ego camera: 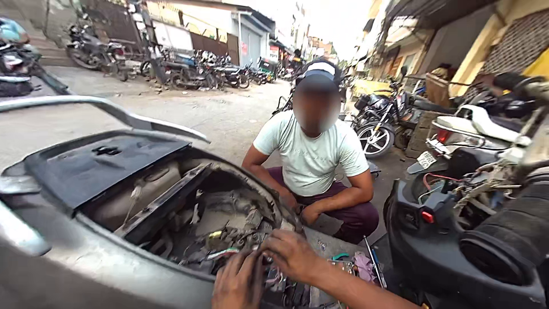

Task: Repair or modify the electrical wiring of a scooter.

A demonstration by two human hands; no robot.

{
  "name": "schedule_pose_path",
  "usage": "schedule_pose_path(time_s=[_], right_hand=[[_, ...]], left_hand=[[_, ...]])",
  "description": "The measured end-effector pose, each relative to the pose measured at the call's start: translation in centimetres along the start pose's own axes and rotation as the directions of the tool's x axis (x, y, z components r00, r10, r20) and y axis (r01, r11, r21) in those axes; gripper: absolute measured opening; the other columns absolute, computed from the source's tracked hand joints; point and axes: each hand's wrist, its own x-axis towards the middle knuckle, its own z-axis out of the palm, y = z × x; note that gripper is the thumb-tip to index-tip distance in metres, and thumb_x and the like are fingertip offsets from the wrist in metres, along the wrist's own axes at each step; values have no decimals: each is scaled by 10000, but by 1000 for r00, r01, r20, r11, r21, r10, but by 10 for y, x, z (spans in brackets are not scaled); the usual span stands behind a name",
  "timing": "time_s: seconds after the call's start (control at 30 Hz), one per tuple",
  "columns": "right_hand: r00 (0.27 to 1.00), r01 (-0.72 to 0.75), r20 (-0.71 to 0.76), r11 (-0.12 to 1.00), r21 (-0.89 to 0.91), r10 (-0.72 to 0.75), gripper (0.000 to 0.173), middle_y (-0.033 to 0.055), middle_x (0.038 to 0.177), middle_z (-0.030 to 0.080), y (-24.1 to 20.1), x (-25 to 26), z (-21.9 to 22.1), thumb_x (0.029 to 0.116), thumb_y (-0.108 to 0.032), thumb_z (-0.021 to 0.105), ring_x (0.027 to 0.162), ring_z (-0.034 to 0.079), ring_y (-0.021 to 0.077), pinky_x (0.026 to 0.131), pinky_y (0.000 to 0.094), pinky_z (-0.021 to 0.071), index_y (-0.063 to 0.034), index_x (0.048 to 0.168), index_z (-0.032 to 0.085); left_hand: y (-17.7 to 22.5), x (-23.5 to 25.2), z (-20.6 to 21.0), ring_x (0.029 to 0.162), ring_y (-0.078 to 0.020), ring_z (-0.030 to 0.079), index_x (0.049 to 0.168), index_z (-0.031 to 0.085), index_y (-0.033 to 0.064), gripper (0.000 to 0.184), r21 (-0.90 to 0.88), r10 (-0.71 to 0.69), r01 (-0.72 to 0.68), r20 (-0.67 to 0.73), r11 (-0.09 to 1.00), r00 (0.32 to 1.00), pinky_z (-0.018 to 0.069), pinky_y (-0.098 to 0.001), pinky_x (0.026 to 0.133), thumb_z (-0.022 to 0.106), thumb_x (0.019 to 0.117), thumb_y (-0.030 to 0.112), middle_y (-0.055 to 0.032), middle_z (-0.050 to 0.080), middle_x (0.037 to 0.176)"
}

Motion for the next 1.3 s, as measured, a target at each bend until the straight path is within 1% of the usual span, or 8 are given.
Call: schedule_pose_path(time_s=[0.13, 0.23, 0.47, 0.57, 0.7, 0.97, 1.07, 1.3], right_hand=[[999, 18, 43, 997, 71, -21, 231, 141, 1057, 689, -2, 7, -8, 1067, -188, 525, 1006, 681, 275, 905, 438, 561, -52, 1124, 703], [998, -19, 64, 993, 115, 11, 213, 158, 1076, 678, -5, 3, -7, 1053, -157, 540, 1016, 676, 285, 911, 441, 563, -32, 1137, 691], [957, -284, 51, 957, -54, 287, 215, 144, 1128, 657, -11, -5, 2, 1008, -215, 582, 1104, 639, 300, 941, 444, 541, -66, 1140, 663], [965, -261, 3, 962, -77, 262, 169, 146, 1081, 635, -11, -6, 5, 1009, -181, 570, 1051, 645, 300, 879, 420, 563, -69, 1084, 672], [972, -227, 56, 974, -2, 226, 231, 167, 1117, 657, -27, -10, 8, 1017, -108, 524, 1018, 675, 303, 854, 450, 580, -70, 1159, 702], [950, -265, 201, 959, 102, 241, 321, 160, 1179, 668, -36, -22, 9, 1056, -275, 519, 1158, 619, 321, 972, 477, 521, -63, 1194, 717], [922, -320, 270, 937, 138, 276, 273, 173, 1187, 641, -35, -17, 6, 1015, -239, 591, 1055, 659, 316, 871, 510, 554, -53, 1187, 694], [895, -423, 244, 884, 200, 373, 316, 201, 1233, 640, -38, -11, -11, 1032, -212, 544, 1104, 651, 311, 957, 485, 533, -15, 1246, 667]], left_hand=[[11, 4, 3, 1000, -375, 697, 1110, 747, -12, 233, -38, -77, 77, -5, 996, 997, 561, -521, 884, 586, 992, 109, -219, 708, 1096], [12, 2, 4, 963, -399, 701, 1076, 752, -8, 231, 49, -57, 58, -29, 997, 998, 564, -543, 830, 567, 983, 95, -227, 711, 1060], [15, 5, -3, 961, -415, 689, 1018, 719, 16, 201, 257, -75, 53, 77, 965, 994, 527, -568, 774, 549, 952, 99, -206, 706, 1066], [18, 2, -4, 931, -415, 683, 1028, 694, -8, 243, 181, -135, 109, 140, 978, 981, 536, -574, 769, 509, 971, 139, -215, 682, 1015], [18, 2, -8, 871, -373, 668, 975, 684, -39, 257, 57, -227, 221, 118, 974, 967, 545, -531, 782, 548, 931, 175, -223, 662, 946], [14, 5, -10, 807, -267, 638, 996, 687, -28, 251, -68, -322, 329, 100, 942, 942, 540, -428, 722, 553, 940, 176, -185, 643, 940], [11, 5, -10, 829, -281, 648, 1001, 690, -30, 257, -98, -312, 323, 106, 941, 944, 542, -450, 748, 552, 948, 179, -193, 656, 949], [11, 6, -6, 882, -374, 642, 1051, 660, -46, 279, -55, -306, 313, 116, 948, 945, 525, -530, 778, 517, 975, 181, -247, 638, 1009]])
